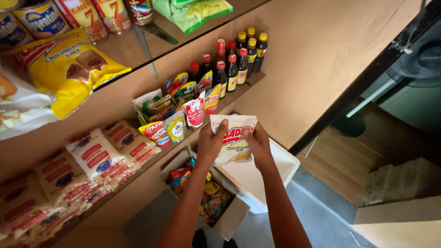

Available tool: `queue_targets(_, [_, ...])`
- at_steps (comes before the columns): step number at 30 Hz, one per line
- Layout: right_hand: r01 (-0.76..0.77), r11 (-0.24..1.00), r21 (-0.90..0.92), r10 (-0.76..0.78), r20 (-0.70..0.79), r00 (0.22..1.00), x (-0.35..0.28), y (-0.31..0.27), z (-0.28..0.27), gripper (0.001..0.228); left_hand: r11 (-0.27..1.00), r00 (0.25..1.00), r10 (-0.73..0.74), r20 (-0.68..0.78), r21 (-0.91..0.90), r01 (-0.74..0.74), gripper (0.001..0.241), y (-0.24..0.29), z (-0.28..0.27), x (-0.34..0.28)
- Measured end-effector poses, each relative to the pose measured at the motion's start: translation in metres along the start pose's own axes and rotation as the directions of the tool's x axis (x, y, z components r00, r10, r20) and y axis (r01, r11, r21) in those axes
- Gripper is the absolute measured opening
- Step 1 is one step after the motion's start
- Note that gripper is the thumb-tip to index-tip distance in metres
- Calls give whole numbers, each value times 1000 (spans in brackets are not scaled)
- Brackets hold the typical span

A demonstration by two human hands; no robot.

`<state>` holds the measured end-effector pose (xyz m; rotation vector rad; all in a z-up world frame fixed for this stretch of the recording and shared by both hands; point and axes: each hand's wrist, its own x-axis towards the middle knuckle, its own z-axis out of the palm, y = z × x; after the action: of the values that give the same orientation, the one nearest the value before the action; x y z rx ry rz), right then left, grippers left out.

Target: Organizing and stocking snack bags on shelves alongside canned goods and sauces.

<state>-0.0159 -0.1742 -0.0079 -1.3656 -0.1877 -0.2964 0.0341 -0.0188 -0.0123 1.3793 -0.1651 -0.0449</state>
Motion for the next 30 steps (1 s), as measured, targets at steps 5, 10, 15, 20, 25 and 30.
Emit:
queue_targets(5, [8,998,70,0,-113,994,2,34,-8,25,985,999,20,-26,-168,-24,26,7,3,-10])
queue_targets(10, [-3,1000,-8,1,-237,972,7,40,-7,24,963,995,36,-90,-263,-59,24,5,7,-8])
queue_targets(15, [-80,990,112,82,-18,996,0,4,5,35,955,984,48,-174,-281,-96,30,5,5,0])
queue_targets(20, [-46,986,-163,36,-61,997,2,20,9,35,978,965,182,-189,-69,-198,43,0,-3,10])
queue_targets(25, [69,978,-196,-102,-160,982,6,11,18,36,895,927,374,-8,264,-359,70,26,-9,-18])
queue_targets(30, [92,963,-252,-140,-179,974,6,19,24,38,841,933,360,-23,441,-314,72,15,-11,-28])
